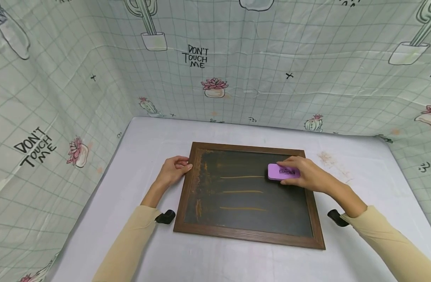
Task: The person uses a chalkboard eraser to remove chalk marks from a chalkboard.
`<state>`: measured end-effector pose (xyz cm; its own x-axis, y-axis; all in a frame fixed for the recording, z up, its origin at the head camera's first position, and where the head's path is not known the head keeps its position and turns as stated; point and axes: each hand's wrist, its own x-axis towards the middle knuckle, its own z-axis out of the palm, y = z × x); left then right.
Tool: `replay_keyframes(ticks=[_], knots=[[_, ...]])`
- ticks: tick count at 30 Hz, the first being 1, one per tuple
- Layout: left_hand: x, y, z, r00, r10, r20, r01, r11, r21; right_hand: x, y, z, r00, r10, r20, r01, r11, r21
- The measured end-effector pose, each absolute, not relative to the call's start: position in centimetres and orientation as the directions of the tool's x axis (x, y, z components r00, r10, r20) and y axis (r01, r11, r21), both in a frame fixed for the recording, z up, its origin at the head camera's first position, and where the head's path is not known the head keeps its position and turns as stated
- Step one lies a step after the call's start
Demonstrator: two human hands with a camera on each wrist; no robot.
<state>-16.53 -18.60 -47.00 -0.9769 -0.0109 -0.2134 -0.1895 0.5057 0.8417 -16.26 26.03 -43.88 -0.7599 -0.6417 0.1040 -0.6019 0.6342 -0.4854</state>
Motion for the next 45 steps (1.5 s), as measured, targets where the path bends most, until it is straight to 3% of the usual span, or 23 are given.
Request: replay_keyframes(ticks=[10, 28, 45], knots=[[-16.7, -18.6, -47.3, -0.979, -0.004, -0.205, -0.179, 0.504, 0.845, -15.7, 25.8, -44.5, -0.758, -0.647, 0.088, -0.600, 0.637, -0.485], [-16.6, -18.6, -47.2, -0.978, -0.007, -0.209, -0.184, 0.510, 0.840, -16.0, 23.8, -45.0, -0.724, -0.669, 0.171, -0.654, 0.585, -0.479], [-16.5, -18.7, -46.9, -0.977, 0.007, -0.212, -0.178, 0.515, 0.839, -16.8, 21.8, -45.3, -0.715, -0.686, 0.138, -0.643, 0.567, -0.515]])
